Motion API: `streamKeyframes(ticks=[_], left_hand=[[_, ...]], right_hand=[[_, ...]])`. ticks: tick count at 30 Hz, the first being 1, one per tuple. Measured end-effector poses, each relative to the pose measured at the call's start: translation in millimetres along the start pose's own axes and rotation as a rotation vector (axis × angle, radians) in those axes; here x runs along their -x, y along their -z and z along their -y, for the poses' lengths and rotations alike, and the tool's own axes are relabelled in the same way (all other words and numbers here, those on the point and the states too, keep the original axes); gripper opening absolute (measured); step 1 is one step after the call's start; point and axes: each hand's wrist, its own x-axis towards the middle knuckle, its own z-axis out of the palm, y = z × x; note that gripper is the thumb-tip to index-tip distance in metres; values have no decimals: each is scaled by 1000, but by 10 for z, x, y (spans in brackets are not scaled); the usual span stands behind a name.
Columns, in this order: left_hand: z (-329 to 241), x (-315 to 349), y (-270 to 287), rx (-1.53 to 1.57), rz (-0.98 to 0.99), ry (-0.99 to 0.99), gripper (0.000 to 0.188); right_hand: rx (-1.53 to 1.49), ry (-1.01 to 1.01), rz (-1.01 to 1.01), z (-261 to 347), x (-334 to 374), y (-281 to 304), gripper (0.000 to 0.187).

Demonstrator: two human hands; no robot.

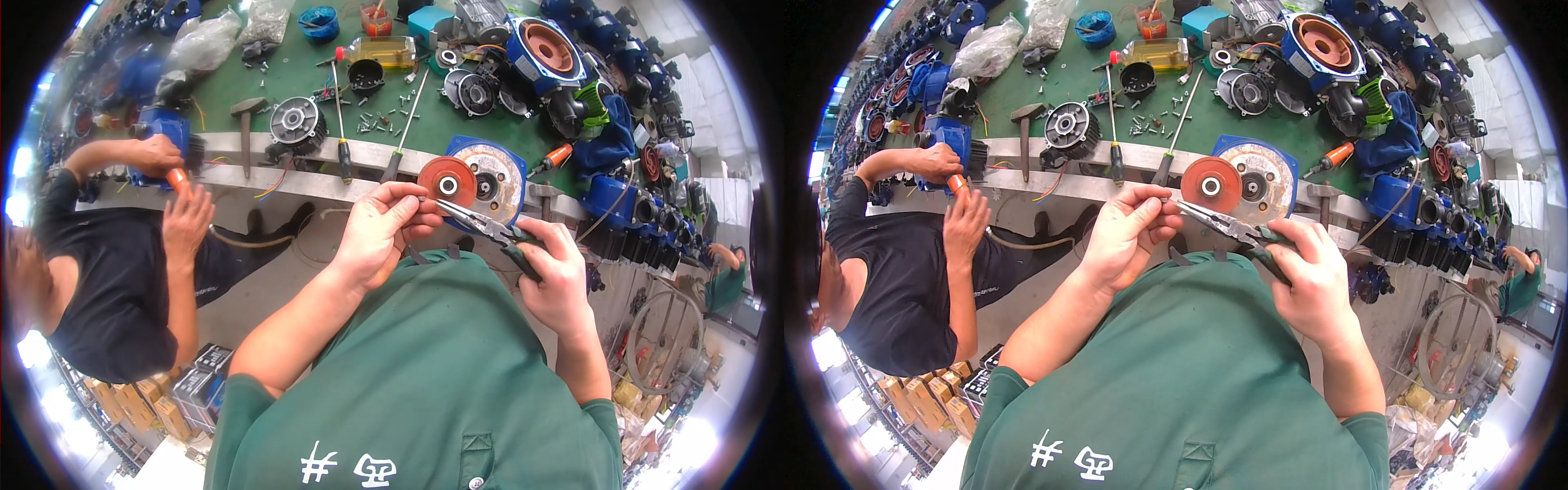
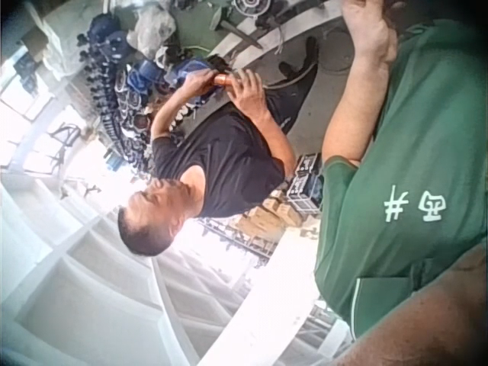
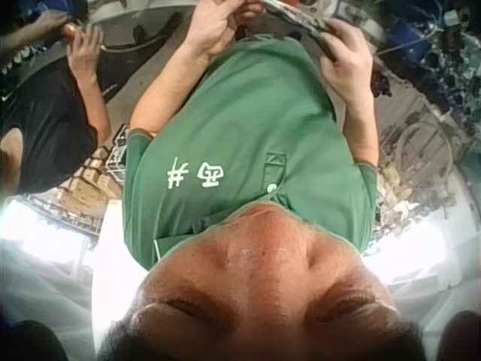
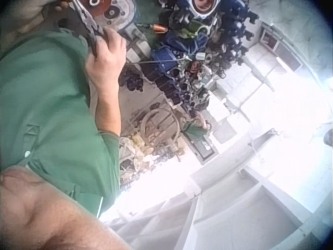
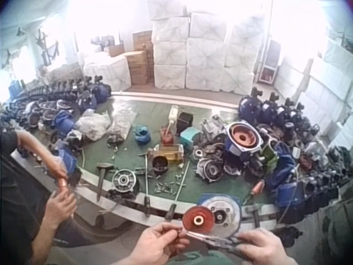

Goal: Assembling, inspecting, and lubricating mechanical pump components on a workshop table.

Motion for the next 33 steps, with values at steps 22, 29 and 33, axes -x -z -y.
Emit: streamKeyframes(ticks=[22, 29, 33], left_hand=[[-21, 22, -38, -338, -30, -174, 14], [-26, 32, -52, -392, -24, -185, 13], [-33, 38, -55, -415, -23, -183, 12]], right_hand=[[95, 27, 100, 51, -101, 87, 31], [99, 34, 93, 50, -105, 87, 30], [93, 35, 100, 47, -95, 91, 29]])
